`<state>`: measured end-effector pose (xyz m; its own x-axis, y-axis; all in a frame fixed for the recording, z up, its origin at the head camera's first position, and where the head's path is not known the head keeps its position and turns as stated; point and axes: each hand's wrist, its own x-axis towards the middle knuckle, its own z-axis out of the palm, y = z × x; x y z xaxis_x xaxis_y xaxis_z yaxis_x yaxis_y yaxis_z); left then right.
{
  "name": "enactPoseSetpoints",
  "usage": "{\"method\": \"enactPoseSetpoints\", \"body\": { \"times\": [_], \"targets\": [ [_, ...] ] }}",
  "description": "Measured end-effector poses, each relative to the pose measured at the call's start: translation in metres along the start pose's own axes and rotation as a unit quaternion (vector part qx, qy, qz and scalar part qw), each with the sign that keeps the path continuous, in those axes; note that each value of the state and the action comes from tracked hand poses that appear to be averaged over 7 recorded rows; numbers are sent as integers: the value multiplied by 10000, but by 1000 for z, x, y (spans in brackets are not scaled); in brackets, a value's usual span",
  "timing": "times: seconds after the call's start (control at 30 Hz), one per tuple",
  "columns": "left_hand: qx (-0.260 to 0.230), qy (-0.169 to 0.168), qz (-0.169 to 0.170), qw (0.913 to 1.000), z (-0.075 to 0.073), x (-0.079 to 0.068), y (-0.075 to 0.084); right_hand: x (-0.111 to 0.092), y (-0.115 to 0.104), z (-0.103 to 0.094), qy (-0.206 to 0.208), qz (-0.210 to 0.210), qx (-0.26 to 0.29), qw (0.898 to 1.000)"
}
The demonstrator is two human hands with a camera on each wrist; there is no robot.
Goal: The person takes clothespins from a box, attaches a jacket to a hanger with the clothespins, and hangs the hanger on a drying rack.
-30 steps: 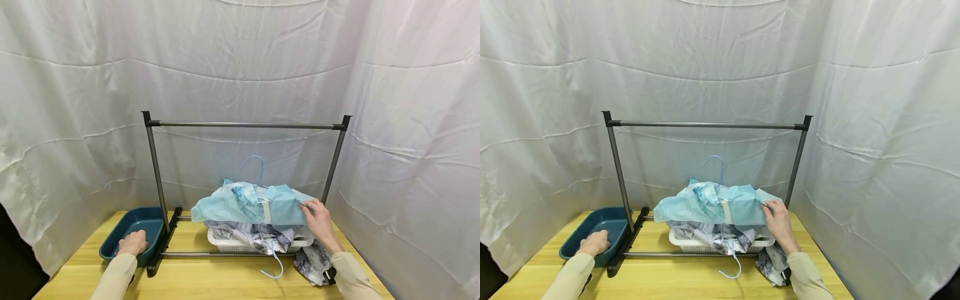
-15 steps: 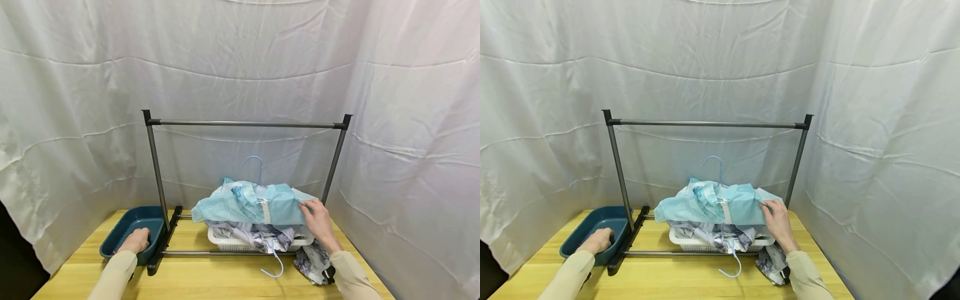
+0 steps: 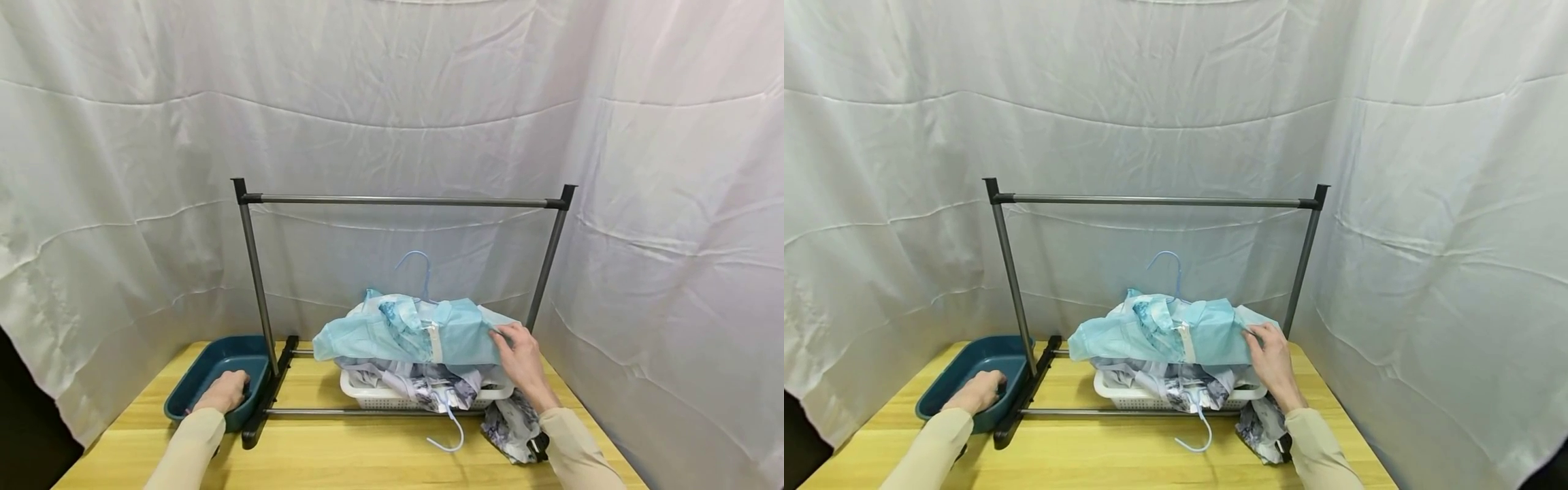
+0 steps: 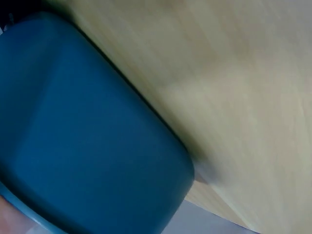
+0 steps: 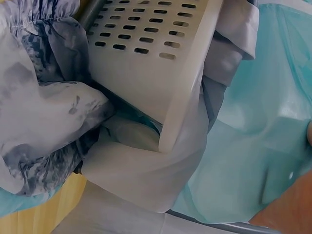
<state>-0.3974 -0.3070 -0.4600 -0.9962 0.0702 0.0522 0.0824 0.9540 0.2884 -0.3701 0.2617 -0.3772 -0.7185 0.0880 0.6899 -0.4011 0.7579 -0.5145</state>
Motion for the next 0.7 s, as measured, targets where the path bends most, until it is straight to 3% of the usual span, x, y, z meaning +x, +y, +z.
{"method": "enactPoseSetpoints", "body": {
  "times": [0.2, 0.43, 0.7],
  "targets": [
    [7, 777, 294, 9965, 2, -1, -2, 0, 0, -2, -1, 48, 62, 10000],
    [-280, 1688, 541, 9838, 1, -4, -4, 0, -1, -5, 38, 20, 71, 10000],
    [-310, 2228, 880, 9704, 1, -9, -3, 0, -2, -6, -55, 79, 42, 9999]
  ]
}}
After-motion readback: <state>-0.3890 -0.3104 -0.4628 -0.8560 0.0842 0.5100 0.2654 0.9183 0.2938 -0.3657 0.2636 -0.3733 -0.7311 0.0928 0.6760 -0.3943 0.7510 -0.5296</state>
